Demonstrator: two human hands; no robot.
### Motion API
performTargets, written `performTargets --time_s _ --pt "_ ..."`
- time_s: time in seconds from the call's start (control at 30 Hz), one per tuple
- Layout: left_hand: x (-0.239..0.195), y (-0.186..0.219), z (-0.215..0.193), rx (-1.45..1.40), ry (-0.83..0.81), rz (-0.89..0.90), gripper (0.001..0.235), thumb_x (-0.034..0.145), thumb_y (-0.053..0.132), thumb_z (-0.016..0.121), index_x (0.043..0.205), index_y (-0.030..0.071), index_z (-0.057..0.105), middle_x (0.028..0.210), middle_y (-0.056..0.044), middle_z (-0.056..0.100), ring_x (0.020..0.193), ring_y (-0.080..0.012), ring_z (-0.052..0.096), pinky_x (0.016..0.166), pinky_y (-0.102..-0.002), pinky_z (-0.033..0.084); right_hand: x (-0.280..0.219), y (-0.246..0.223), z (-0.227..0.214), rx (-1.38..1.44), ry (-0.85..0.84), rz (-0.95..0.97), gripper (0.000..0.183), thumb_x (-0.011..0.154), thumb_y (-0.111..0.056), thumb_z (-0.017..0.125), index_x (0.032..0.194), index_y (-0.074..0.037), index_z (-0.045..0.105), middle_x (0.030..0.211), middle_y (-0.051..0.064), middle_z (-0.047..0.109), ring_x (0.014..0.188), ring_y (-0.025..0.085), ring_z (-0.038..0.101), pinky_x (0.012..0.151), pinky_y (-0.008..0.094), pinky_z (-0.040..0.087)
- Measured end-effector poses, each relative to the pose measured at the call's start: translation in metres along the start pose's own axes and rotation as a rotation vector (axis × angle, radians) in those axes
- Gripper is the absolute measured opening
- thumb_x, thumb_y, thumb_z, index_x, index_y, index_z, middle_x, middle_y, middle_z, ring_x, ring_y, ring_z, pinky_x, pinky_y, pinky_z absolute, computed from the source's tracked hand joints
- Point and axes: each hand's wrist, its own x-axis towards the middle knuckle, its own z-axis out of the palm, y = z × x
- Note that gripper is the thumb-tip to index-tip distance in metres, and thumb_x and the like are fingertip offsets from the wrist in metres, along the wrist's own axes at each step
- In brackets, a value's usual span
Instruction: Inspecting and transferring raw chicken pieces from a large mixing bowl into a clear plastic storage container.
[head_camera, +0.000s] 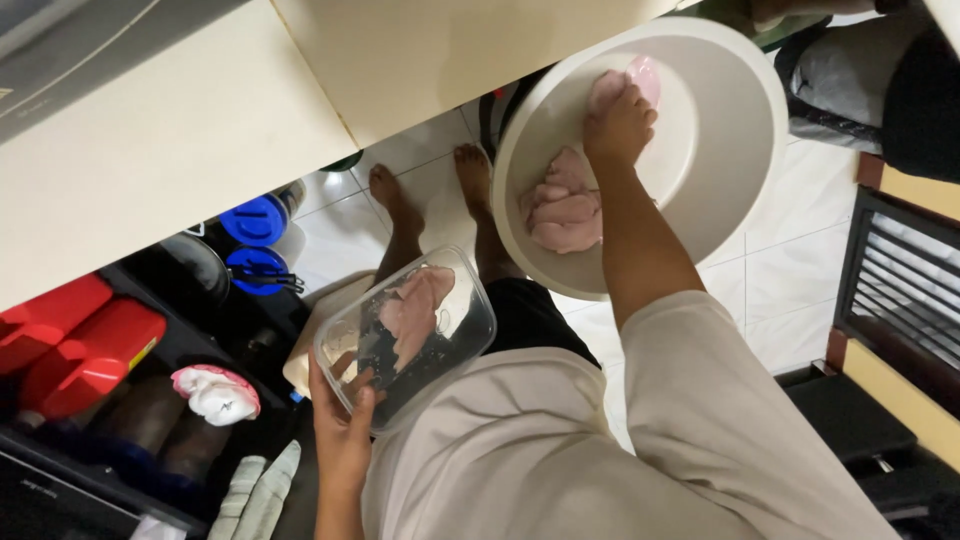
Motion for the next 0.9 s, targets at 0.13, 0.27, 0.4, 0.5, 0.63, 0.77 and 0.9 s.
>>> performTargets --time_s 0.13,0.27,0.4,0.5,0.63,0.77,0.9 --pt "0.000 -0.002 0.000 -0.002 -0.005 0.006 0.098 0.082 0.041 0.063 0.166 0.025 0.014 0.152 -0.016 0.047 0.124 -0.0326 0.062 0.088 -0.041 0.058 -0.007 0.000 -0.001 0.122 -0.066 0.012 0.038 0.087 -0.035 0.072 0.111 -0.007 0.066 0.116 0.013 0.060 0.107 0.038 0.054 0.081 0.052 0.051" --pt "0.006 -0.010 -0.004 -0.018 -0.008 0.045 0.098 0.084 0.039 0.063 0.166 0.023 0.012 0.153 -0.018 0.044 0.128 -0.0326 0.060 0.089 -0.041 0.057 -0.029 0.018 -0.012 0.432 -0.179 -0.208 0.025 0.092 -0.022 0.060 0.075 -0.015 0.043 0.072 0.000 0.053 0.071 0.019 0.046 0.062 0.040 0.032" --pt "0.011 -0.010 -0.005 -0.058 -0.020 0.100 0.096 0.084 0.038 0.064 0.165 0.024 0.015 0.153 -0.022 0.044 0.120 -0.0307 0.063 0.087 -0.040 0.059 -0.080 0.016 -0.077 0.797 -0.351 -0.231 0.038 0.097 -0.016 0.068 0.074 -0.021 0.038 0.073 -0.007 0.036 0.068 0.008 0.036 0.062 0.027 0.031" --pt "0.013 -0.006 -0.003 -0.063 -0.017 0.115 0.097 0.085 0.034 0.064 0.166 0.021 0.013 0.155 -0.020 0.046 0.121 -0.0321 0.063 0.087 -0.041 0.058 -0.098 0.018 -0.097 0.942 -0.397 -0.176 0.018 0.093 0.001 0.062 0.103 -0.011 0.071 0.100 0.002 0.070 0.089 0.017 0.064 0.067 0.028 0.053" --pt "0.011 0.005 -0.002 -0.031 -0.027 0.120 0.096 0.085 0.038 0.062 0.165 0.023 0.012 0.155 -0.021 0.045 0.121 -0.0337 0.063 0.088 -0.043 0.058 -0.081 0.040 -0.087 0.996 -0.404 -0.106 0.015 0.090 -0.015 0.077 0.103 -0.014 0.070 0.102 0.000 0.070 0.093 0.015 0.065 0.075 0.027 0.055" --pt "0.006 0.004 -0.004 -0.029 0.005 0.032 0.099 0.082 0.037 0.062 0.166 0.023 0.012 0.153 -0.018 0.046 0.126 -0.0343 0.061 0.092 -0.044 0.056 0.004 0.113 0.018 0.499 0.197 0.075 0.038 0.085 -0.055 0.070 0.104 -0.023 0.075 0.099 0.005 0.078 0.091 0.030 0.073 0.080 0.042 0.054" --pt "0.005 -0.007 -0.006 -0.026 0.018 0.021 0.097 0.083 0.035 0.063 0.166 0.024 0.014 0.151 -0.018 0.046 0.125 -0.0334 0.060 0.092 -0.042 0.055 0.022 0.086 0.007 0.510 0.037 0.111 0.067 0.071 -0.054 0.075 0.120 -0.009 0.064 0.099 0.010 0.068 0.090 0.033 0.070 0.076 0.042 0.055"
